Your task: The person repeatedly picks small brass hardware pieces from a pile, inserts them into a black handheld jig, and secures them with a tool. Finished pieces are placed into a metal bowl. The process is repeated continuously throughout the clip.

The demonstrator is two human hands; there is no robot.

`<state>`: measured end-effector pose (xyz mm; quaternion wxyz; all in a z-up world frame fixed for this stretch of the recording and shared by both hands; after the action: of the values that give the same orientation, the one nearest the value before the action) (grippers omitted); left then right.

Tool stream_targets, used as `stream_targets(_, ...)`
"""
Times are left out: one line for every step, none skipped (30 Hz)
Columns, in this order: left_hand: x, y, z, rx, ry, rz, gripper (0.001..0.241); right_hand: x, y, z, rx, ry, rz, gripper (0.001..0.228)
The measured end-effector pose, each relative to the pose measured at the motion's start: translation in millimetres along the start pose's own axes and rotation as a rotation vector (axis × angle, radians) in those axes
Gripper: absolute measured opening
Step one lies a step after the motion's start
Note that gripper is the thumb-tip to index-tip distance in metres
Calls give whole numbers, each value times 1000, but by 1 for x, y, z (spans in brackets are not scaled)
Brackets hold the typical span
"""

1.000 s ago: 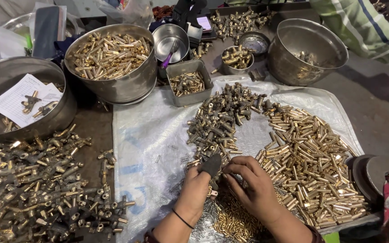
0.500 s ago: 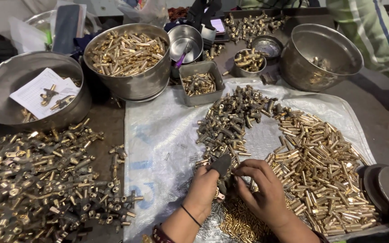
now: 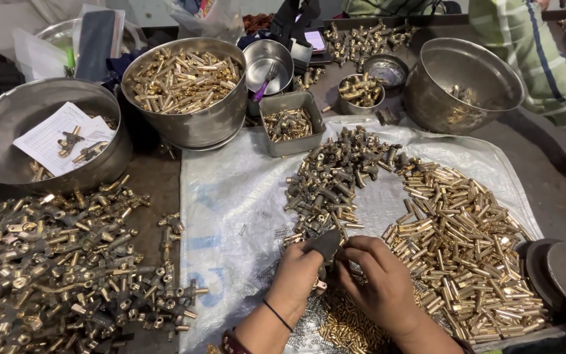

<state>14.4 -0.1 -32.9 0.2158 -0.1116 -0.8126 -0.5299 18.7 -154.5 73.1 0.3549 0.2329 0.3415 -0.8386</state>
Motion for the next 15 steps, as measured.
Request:
stream_targets(3, 6, -1, -1, -3, 1, 25, 0, 0, 0, 2, 1, -2, 32)
stream_targets(7, 11, -3, -13, -12, -16, 25, 0, -1, 0, 3, -8, -17, 31)
stream_targets(10, 16, -5, -24, -22, -34, 26, 0, -1, 0, 3, -17, -32, 31)
stream_targets(12, 20, -6, -25, -26, -32, 26, 1, 0, 0, 6, -16, -35, 31)
stream_targets(15, 24, -7, -41, -16, 12, 26, 1, 1, 0, -31, -26, -55, 28)
stream_targets(17, 28, -7, -56, -4, 56, 26, 1, 2, -1, -69, -36, -74, 26)
stream_targets(18, 28, -8, -58, -7, 57, 26, 5, 9, -4, -67, -35, -76, 26)
stream_targets(19, 29, -9, -63, -3, 52, 27, 9, 17, -6, -131, -44, -131, 24)
stream_targets(19, 29, -9, -68, 0, 48, 28, 13, 25, -9, -195, -54, -186, 22)
stream_targets(16, 22, -9, -71, -4, 48, 28, 16, 31, -10, -192, -50, -188, 22)
stream_targets(13, 15, -9, -51, -20, -10, 30, 19, 37, -12, -323, -48, -262, 18)
stream_targets(11, 8, -8, -30, -36, -67, 31, 23, 44, -13, -455, -48, -335, 13)
stream_targets(18, 18, -13, -32, -40, -66, 31, 21, 45, -13, -452, -45, -338, 13)
stream_targets(25, 29, -17, -11, -74, -65, 31, 19, 47, -13, -504, -27, -440, 11)
stream_targets(32, 39, -21, 10, -109, -65, 31, 16, 48, -13, -554, -10, -543, 9)
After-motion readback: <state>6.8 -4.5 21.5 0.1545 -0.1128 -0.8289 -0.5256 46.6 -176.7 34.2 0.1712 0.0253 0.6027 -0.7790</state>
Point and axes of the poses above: each hand's wrist, its own x-axis away from the middle knuckle, its own z-axis out of the back of the hand, y = z × x, the point moved 1 cm from there along -x, towards the middle knuckle, and after that the axes turned 2 degrees about y, right-handed, at the moved point
